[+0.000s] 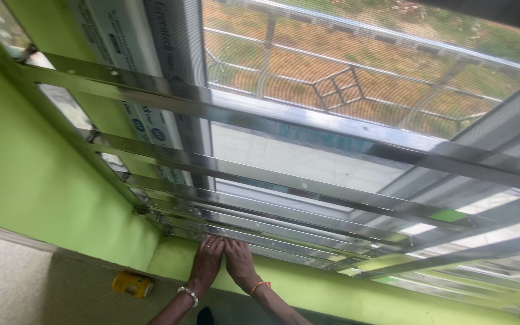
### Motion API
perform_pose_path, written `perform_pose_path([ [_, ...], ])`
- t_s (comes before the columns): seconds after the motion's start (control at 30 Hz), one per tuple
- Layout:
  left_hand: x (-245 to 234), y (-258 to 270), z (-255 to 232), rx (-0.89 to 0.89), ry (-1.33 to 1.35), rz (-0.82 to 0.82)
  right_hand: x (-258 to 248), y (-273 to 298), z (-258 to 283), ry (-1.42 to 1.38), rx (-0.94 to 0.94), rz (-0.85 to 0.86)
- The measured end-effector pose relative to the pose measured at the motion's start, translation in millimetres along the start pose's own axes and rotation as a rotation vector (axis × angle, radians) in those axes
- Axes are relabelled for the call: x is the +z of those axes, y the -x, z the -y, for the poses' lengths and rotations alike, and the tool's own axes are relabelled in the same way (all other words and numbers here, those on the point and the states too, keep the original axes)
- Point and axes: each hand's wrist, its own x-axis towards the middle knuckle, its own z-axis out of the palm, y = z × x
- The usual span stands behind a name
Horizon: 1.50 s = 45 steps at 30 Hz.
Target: The person wipes the metal bars of a window grill by hand using a cloth.
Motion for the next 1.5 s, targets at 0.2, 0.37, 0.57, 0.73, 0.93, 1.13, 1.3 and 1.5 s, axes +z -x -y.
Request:
perform_pose_path([
  [0.2, 49, -31, -123, 0.195, 0.056, 0.103, -65, 94, -83, 0.095, 0.174, -0.109],
  [0.37, 89, -44, -204, 0.287, 0.09, 0.123, -94, 157, -143, 0.077, 0.373, -0.112],
  [0.57, 120, -49, -238, 0.301, 0.111, 0.086, -89, 192, -172, 0.101, 0.371, -0.266],
  [0.73, 117, -50, -229, 0.293, 0.11, 0.148, -85, 183, -156, 0.059, 0.418, -0.338],
  [0.93, 87, -48, -213, 0.286, 0.19, 0.066, -106, 165, -129, -0.051, 0.399, -0.258],
  [1.13, 54, -38, -155, 0.092, 0.158, 0.181, -73, 124, -91, -0.092, 0.329, -0.224],
  [1.3, 29, -23, -67, 0.0, 0.061, 0.13, -13, 68, -35, -0.057, 0.18, -0.299],
  [1.5, -34, -9, 27, -0.199, 0.113, 0.003, 37, -9, 39, -0.123, 0.142, -0.145],
])
